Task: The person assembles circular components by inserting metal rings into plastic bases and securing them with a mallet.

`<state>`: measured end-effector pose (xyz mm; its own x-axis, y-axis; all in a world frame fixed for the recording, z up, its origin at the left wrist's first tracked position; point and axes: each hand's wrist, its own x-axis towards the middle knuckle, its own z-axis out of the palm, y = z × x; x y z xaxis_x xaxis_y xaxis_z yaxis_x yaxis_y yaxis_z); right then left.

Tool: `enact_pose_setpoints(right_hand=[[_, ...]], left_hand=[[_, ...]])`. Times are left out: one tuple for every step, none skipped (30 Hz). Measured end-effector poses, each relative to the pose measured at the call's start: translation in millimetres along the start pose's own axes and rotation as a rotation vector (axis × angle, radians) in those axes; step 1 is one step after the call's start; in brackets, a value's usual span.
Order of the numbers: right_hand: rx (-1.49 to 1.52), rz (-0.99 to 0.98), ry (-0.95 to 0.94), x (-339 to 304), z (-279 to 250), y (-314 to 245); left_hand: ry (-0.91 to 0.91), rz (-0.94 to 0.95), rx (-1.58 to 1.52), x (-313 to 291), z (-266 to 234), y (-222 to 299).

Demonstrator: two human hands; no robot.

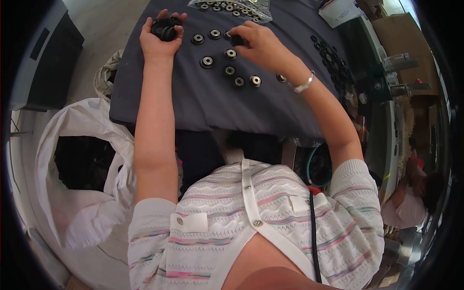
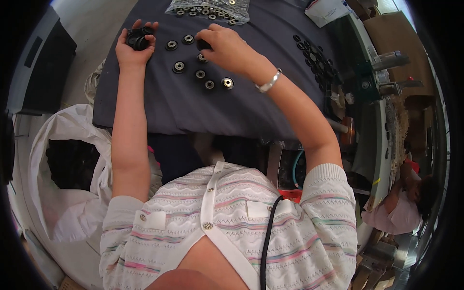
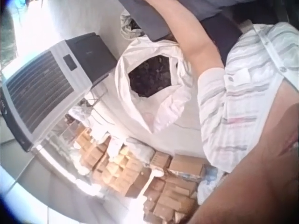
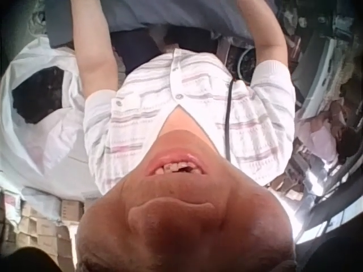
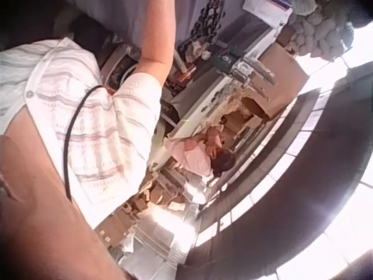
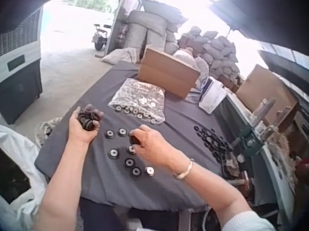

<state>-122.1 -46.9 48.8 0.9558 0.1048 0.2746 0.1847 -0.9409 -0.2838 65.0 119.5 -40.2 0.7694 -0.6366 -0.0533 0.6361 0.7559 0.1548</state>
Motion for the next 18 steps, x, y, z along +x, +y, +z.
enact_pose_setpoints(right_hand=[[0.007, -0.013, -0.009, 18, 11, 2], [-0.031, -0.037, -0.034, 33, 20, 3], [-0.070, -0.060, -0.058, 45, 27, 5], [-0.061, -0.071, -0.070, 56, 34, 8], [-0.096, -0.067, -0.119, 66, 41, 11], [-0.133, -0.062, -0.167, 71, 47, 13], [-0.123, -0.073, -0.181, 75, 53, 12], [-0.144, -0.052, -0.202, 77, 54, 12], [-0.165, -0.030, -0.222, 78, 55, 12], [-0.173, -0.041, -0.249, 82, 56, 12], [-0.172, -0.045, -0.255, 83, 57, 11], [-0.185, -0.041, -0.270, 84, 58, 11], [-0.199, -0.036, -0.286, 85, 58, 11], [-0.199, -0.038, -0.290, 86, 58, 11], [-0.206, -0.076, -0.278, 87, 58, 11], [-0.211, -0.116, -0.266, 88, 59, 11], [-0.208, -0.119, -0.269, 88, 61, 12], [-0.199, -0.163, -0.216, 87, 64, 13]], left_hand=[[0.019, 0.006, -0.001, -1, 0, -1], [-0.004, -0.009, -0.009, 0, 0, -1], [0.003, 0.002, -0.014, 1, 1, -1], [-0.012, 0.015, -0.005, 3, -1, 1], [-0.027, 0.027, 0.004, 4, -4, 3], [-0.085, 0.002, -0.024, 5, -6, 5], [-0.071, 0.015, -0.028, 4, -6, 6], [-0.002, 0.023, -0.032, 4, 0, 1], [0.065, 0.029, -0.037, 3, 5, -2], [0.072, 0.045, -0.021, 2, 7, -3], [0.077, 0.049, -0.024, 1, 7, -3], [0.082, 0.043, -0.025, -1, 8, -2], [0.086, 0.034, -0.026, -1, 8, -2], [0.088, 0.036, -0.029, -1, 9, -3], [0.087, 0.031, -0.035, -1, 9, -4], [0.087, 0.029, -0.039, -1, 9, -3], [0.091, 0.033, -0.040, -2, 9, -3], [0.088, 0.034, -0.044, -2, 9, -2]])
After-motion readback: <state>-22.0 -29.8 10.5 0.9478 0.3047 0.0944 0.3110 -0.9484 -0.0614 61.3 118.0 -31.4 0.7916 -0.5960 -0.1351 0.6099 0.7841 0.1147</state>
